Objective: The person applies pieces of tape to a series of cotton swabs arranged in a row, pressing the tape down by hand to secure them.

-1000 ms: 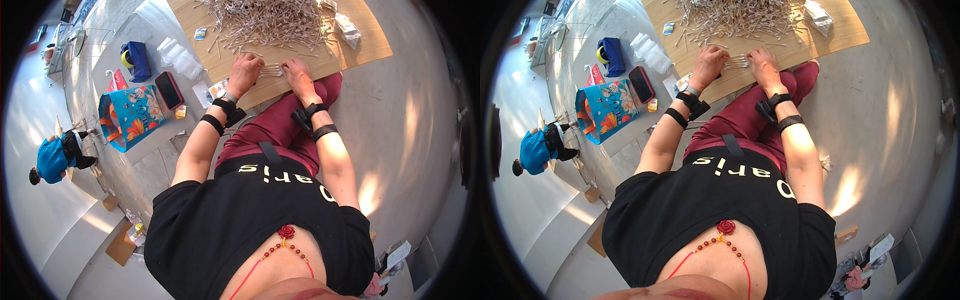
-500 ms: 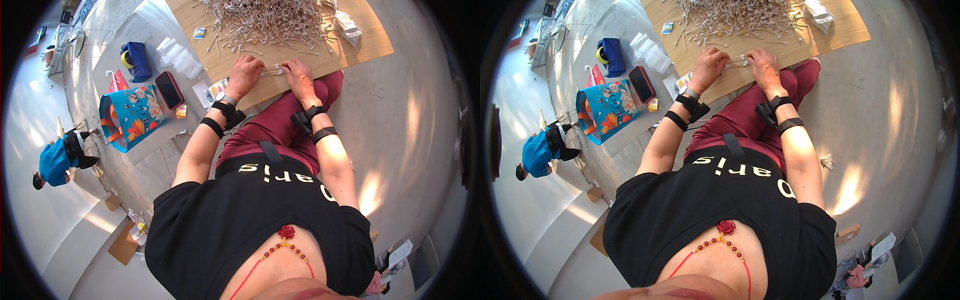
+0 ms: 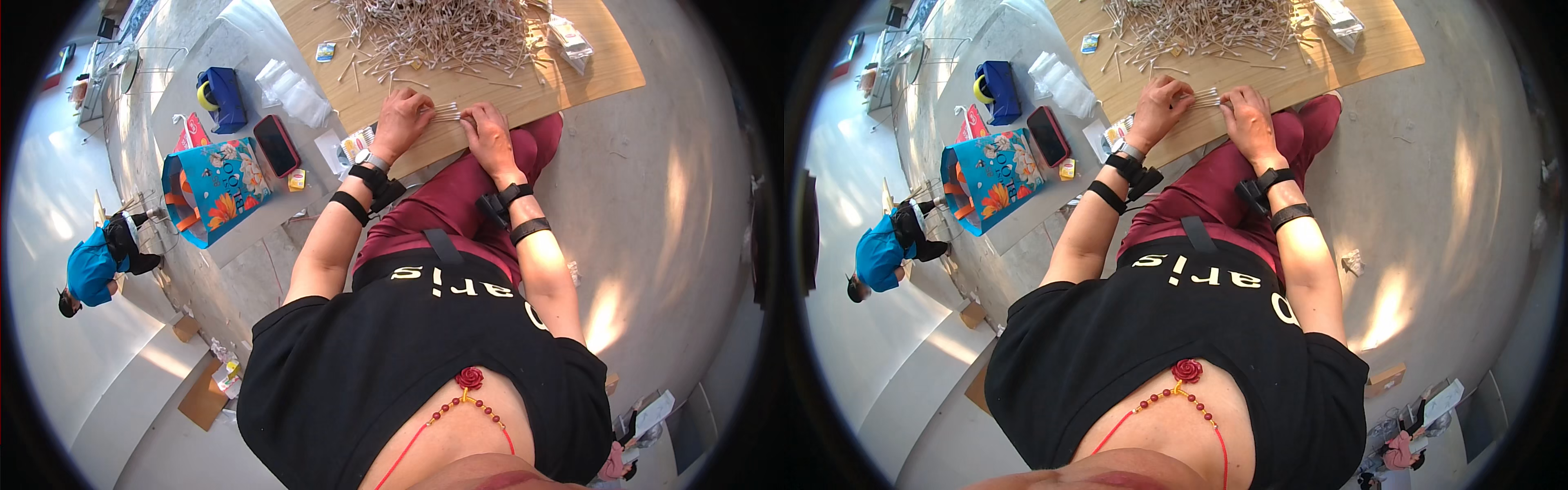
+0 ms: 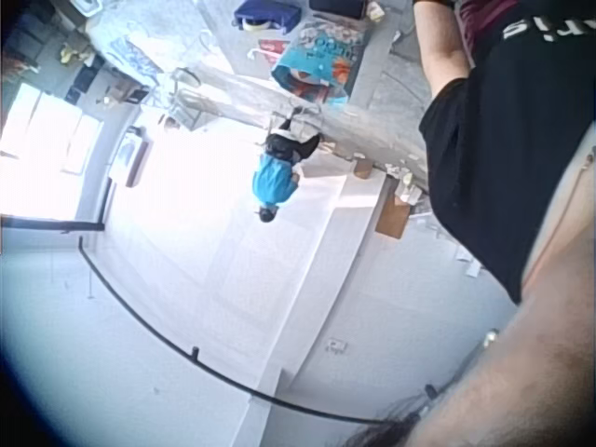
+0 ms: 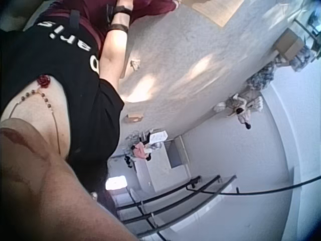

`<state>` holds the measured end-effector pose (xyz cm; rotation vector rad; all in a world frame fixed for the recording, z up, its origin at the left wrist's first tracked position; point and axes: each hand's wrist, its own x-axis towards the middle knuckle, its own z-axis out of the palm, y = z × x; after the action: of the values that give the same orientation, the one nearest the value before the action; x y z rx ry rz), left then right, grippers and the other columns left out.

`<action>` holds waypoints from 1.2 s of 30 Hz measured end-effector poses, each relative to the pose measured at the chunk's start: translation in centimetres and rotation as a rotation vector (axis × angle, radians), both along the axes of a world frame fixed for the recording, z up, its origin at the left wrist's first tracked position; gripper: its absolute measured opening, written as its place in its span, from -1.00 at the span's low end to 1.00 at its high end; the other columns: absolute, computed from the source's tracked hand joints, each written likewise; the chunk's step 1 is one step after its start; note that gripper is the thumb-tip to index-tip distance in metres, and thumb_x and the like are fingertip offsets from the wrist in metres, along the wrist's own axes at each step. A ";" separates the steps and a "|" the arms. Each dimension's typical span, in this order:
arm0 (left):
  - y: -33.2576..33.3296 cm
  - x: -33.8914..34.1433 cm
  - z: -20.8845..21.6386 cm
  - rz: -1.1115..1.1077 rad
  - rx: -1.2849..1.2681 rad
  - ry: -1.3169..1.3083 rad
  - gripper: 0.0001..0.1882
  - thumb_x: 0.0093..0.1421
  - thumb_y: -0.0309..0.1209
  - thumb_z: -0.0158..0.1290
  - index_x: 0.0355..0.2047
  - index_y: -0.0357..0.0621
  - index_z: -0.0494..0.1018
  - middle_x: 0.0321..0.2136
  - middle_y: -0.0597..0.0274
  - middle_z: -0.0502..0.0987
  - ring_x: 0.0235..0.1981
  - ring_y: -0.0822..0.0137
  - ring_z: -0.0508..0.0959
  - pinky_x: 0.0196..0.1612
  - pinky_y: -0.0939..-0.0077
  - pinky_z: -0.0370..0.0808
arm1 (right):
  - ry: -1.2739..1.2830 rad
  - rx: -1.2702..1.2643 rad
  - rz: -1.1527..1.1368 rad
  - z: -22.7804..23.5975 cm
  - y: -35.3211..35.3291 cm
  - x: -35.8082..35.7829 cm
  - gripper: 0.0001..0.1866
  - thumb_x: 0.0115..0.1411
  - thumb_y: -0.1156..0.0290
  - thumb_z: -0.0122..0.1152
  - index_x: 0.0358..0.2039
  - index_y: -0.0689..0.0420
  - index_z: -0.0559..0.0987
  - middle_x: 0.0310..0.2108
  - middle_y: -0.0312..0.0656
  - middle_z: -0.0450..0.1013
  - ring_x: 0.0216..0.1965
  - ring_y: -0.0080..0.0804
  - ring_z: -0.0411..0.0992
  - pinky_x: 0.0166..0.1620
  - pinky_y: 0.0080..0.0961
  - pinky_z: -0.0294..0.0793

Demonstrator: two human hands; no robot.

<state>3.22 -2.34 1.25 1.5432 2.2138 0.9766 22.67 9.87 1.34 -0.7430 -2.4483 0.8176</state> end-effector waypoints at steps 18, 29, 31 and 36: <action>0.2 0.2 0.2 0.002 0.038 0.026 -0.85 0.15 -0.36 0.32 -0.27 -0.07 0.67 -0.30 0.16 0.59 -0.21 0.08 0.57 -0.04 0.17 0.48 | -0.027 0.054 0.008 0.3 -0.2 -0.2 -0.74 0.22 0.40 0.38 -0.07 0.04 0.63 -0.10 -0.22 0.54 0.01 -0.17 0.50 0.07 -0.21 0.42; -1.0 0.4 1.2 0.237 0.203 0.043 -0.86 0.19 -0.48 0.29 -0.24 -0.16 0.60 -0.29 0.12 0.58 -0.23 0.10 0.59 -0.12 0.26 0.49 | 0.069 -0.021 -0.061 -0.5 0.0 0.2 -0.83 0.22 0.40 0.40 -0.19 0.08 0.65 -0.20 -0.16 0.56 -0.15 -0.07 0.54 -0.06 -0.19 0.48; -1.9 0.6 1.6 0.199 0.163 0.104 -0.85 0.18 -0.47 0.30 -0.24 -0.12 0.61 -0.29 0.16 0.58 -0.21 0.11 0.58 -0.08 0.24 0.44 | 0.044 -0.014 -0.022 0.0 0.0 0.2 -0.82 0.20 0.38 0.42 -0.19 0.08 0.66 -0.20 -0.16 0.56 -0.15 -0.06 0.54 -0.06 -0.19 0.48; -3.4 2.4 1.7 0.137 0.090 0.119 -0.79 0.14 -0.40 0.35 -0.22 -0.05 0.61 -0.23 0.22 0.57 -0.11 0.13 0.54 0.01 0.22 0.34 | 0.028 0.008 -0.031 -0.1 -0.2 0.3 -0.79 0.17 0.34 0.45 -0.20 0.07 0.66 -0.20 -0.16 0.56 -0.13 -0.06 0.53 -0.03 -0.18 0.47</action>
<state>5.60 -5.76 2.93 1.5415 2.4162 1.0624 23.02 9.66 1.25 -0.7600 -2.4081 0.8009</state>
